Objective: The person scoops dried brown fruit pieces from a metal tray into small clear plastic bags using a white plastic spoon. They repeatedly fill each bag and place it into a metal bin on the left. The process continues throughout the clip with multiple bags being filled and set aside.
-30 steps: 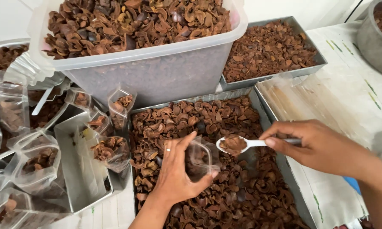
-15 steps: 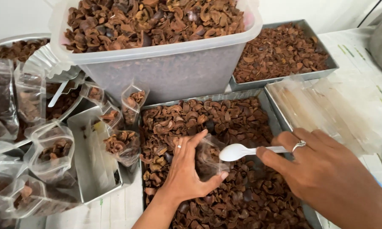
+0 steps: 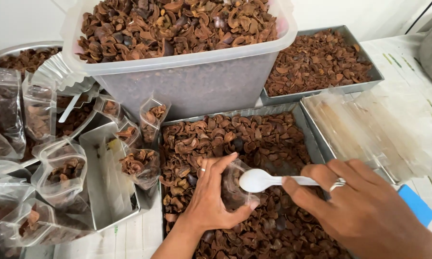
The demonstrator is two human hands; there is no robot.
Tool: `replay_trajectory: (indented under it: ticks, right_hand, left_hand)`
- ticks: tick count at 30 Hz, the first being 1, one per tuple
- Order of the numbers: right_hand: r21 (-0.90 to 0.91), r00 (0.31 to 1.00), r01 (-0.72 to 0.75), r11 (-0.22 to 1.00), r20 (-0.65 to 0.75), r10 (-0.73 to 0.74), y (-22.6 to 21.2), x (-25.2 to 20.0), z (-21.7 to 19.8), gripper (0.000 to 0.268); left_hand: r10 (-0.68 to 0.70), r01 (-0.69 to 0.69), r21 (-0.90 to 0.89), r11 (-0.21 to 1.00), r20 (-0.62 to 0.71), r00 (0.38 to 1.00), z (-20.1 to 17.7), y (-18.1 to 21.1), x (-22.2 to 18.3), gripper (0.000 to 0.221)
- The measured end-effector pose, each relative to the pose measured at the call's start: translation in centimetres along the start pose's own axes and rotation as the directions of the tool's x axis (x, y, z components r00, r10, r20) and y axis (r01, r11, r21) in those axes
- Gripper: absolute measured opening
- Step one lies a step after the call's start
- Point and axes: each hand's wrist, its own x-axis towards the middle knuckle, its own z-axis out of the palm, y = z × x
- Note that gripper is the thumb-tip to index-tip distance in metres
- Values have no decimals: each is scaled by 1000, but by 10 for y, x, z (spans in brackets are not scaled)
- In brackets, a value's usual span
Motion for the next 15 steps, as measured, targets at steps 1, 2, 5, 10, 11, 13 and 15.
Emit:
replay_trajectory:
  ticks: [1, 2, 5, 10, 11, 13, 15]
  right_hand:
    - [1, 1000, -2, 1000, 0, 2, -3, 5, 5, 32]
    - [34, 1000, 16, 999, -27, -15, -6, 11, 10, 28]
    - [73, 997, 36, 997, -68, -31, -8, 16, 11, 24]
    - [14, 999, 1, 1000, 45, -2, -9, 6, 8, 33]
    - [1, 999, 15, 1000, -34, -15, -13, 13, 9, 26]
    - [-19, 993, 21, 1000, -112, -23, -15, 16, 13, 21]
    - [141, 999, 27, 990, -26, -24, -9, 6, 23, 43]
  left_hand:
    - [-1, 1, 0, 1000, 2, 1000, 3, -1, -2, 91]
    - [54, -54, 26, 998, -15, 998, 5, -2, -3, 87]
    - [102, -100, 40, 994, -40, 994, 6, -2, -5, 84]
    - [87, -85, 28, 996, -54, 995, 9, -7, -6, 86]
    - [119, -118, 30, 993, -37, 992, 14, -13, -8, 84]
    - [157, -156, 30, 987, -19, 987, 16, -17, -8, 83]
    - [158, -156, 30, 987, -53, 986, 12, -13, -6, 82]
